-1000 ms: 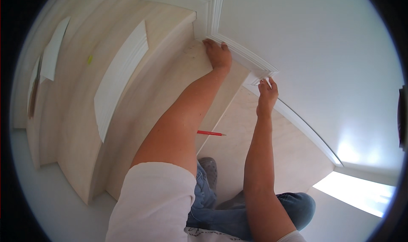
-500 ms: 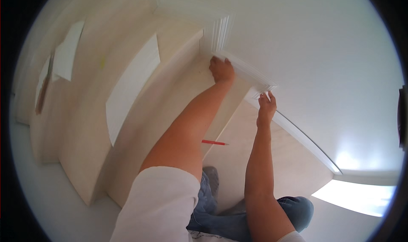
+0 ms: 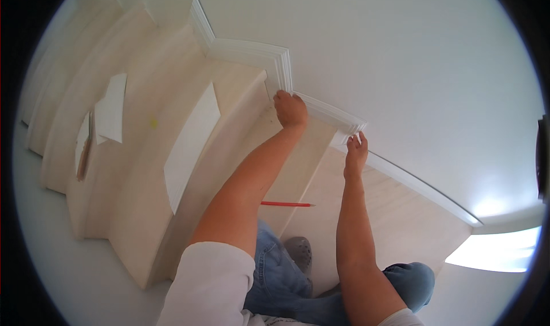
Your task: Measuring, marking, cutting, and fitting decorative molding onto a staircase wall.
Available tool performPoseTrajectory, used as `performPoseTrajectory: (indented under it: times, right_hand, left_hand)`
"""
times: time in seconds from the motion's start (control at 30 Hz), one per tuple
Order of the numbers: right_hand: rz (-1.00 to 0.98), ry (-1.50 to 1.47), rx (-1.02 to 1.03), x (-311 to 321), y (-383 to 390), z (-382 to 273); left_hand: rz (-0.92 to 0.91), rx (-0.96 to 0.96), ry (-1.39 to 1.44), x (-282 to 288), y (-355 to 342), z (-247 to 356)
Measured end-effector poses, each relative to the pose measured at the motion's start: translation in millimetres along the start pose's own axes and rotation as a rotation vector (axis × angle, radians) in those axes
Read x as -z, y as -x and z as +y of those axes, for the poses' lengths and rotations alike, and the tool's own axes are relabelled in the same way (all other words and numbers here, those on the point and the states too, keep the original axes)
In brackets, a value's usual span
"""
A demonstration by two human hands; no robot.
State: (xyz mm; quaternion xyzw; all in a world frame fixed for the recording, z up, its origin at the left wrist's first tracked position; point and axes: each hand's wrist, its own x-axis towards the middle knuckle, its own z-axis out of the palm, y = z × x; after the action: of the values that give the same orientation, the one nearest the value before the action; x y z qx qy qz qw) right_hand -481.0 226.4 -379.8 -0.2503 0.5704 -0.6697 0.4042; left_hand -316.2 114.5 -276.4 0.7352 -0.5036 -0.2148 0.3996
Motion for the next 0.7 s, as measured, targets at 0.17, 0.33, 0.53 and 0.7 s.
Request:
performPoseTrajectory:
  times: [0.17, 0.33, 0.53, 0.7]
  right_hand:
    - [-0.002, 0.010, -0.011, -16, 3, -8]
    - [-0.021, -0.029, 0.003, -14, -10, 10]
    - [0.031, -0.138, -0.038, -20, -9, 14]
    - [0.009, -0.368, -0.150, -10, -12, 12]
  left_hand:
    - [0.296, -0.249, -0.060, 39, -21, 11]
    - [0.422, -0.450, -0.104, 52, -36, 16]
    - [0.314, 0.008, 0.093, 48, -7, 39]
    - [0.217, -0.077, 0.068, 49, 4, 25]
